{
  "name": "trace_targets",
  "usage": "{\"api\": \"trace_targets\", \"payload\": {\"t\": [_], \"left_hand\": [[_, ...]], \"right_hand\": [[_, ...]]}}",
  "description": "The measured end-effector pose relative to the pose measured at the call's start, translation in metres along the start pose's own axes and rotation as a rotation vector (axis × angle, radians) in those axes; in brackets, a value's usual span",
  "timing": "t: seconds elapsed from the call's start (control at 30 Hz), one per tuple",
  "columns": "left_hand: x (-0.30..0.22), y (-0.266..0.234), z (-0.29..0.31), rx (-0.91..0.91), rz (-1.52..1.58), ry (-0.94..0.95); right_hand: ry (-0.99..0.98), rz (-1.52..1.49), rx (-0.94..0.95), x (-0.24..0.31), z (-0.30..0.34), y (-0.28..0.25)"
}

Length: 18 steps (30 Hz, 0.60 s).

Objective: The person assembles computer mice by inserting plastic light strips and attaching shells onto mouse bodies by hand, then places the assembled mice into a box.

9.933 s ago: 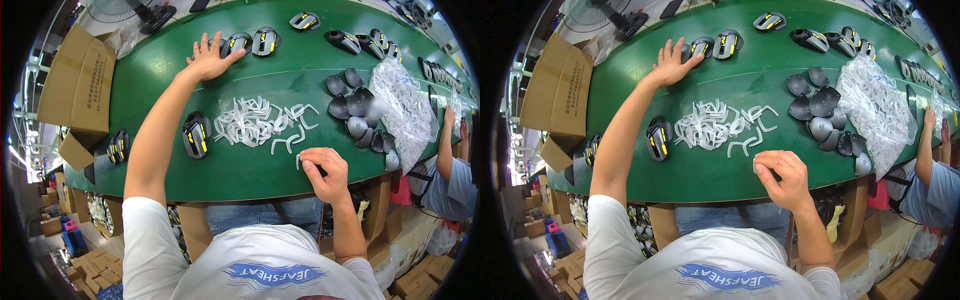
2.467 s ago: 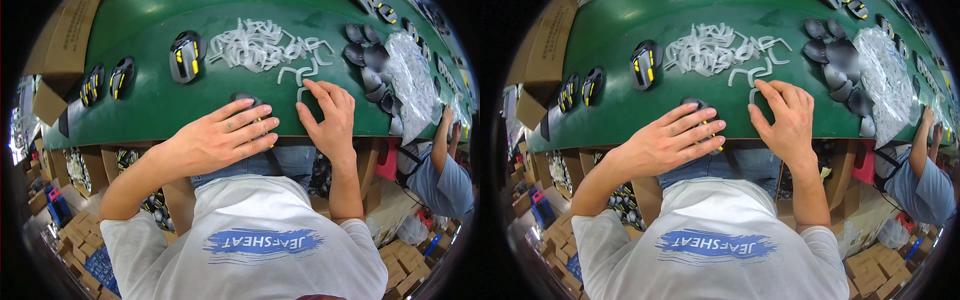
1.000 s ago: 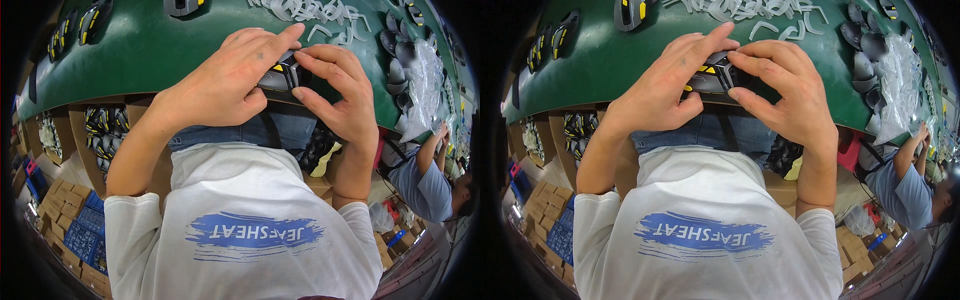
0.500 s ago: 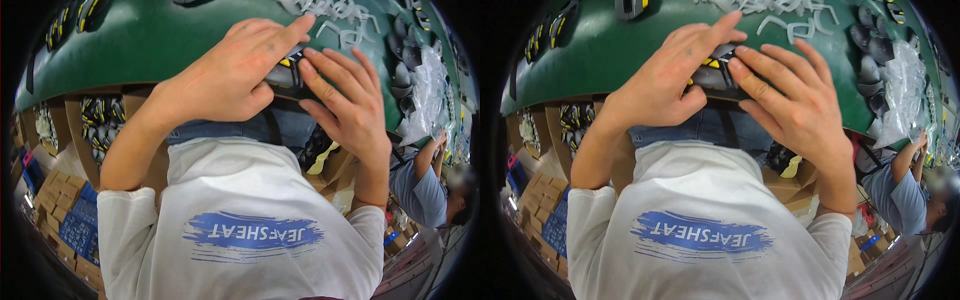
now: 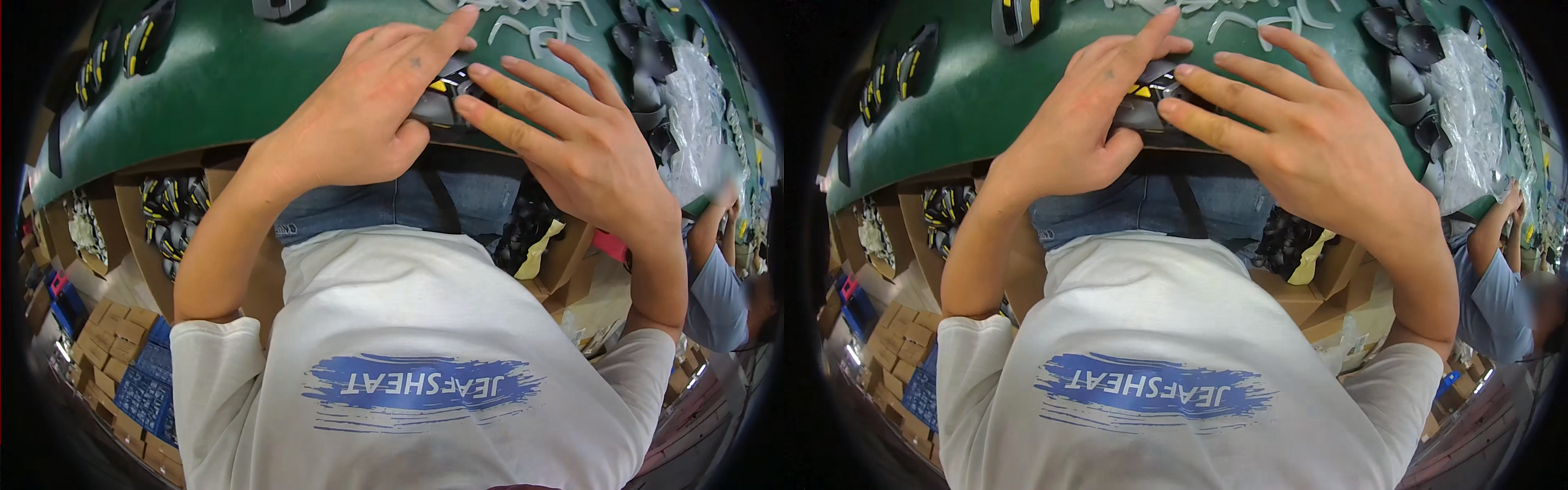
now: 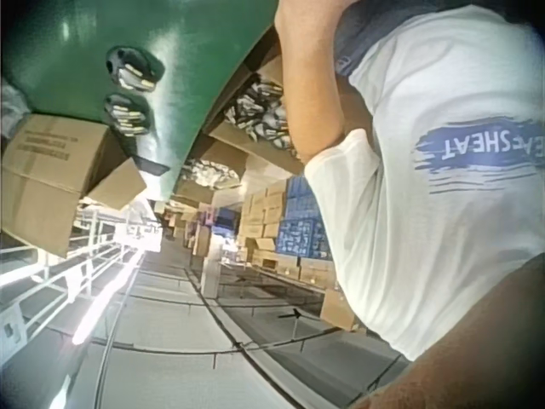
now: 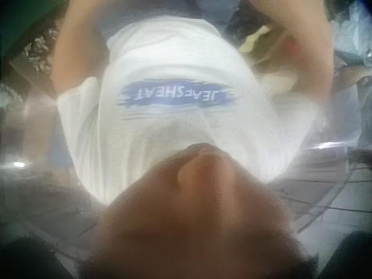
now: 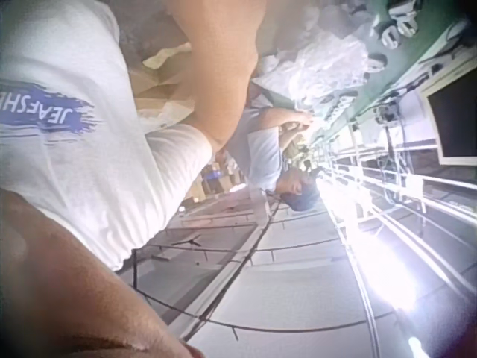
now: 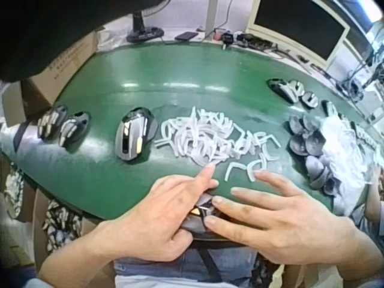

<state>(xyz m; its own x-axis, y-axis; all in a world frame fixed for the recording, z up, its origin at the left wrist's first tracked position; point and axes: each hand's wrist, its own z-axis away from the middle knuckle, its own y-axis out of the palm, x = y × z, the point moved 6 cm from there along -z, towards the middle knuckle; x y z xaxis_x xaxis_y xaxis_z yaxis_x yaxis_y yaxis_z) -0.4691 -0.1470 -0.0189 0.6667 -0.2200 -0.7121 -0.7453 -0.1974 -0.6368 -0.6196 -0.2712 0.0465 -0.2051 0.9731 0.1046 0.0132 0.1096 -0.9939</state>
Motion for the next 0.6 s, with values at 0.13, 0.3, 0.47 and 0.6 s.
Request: {"api": "trace_targets", "payload": {"t": [0.13, 0.3, 0.47, 0.6], "left_hand": [[-0.001, 0.001, 0.001, -0.019, -0.048, 0.047], [-0.009, 0.003, -0.010, -0.058, -0.158, 0.019], [-0.013, 0.016, -0.008, -0.088, -0.148, -0.016], [-0.010, 0.008, -0.005, -0.082, -0.147, -0.086]], "right_hand": [[0.002, 0.095, 0.057, 0.005, -0.003, 0.000], [0.026, 0.059, 0.082, 0.003, -0.012, 0.000], [0.062, -0.066, -0.005, 0.002, 0.002, -0.001], [0.026, -0.174, -0.022, -0.007, 0.007, 0.011]]}}
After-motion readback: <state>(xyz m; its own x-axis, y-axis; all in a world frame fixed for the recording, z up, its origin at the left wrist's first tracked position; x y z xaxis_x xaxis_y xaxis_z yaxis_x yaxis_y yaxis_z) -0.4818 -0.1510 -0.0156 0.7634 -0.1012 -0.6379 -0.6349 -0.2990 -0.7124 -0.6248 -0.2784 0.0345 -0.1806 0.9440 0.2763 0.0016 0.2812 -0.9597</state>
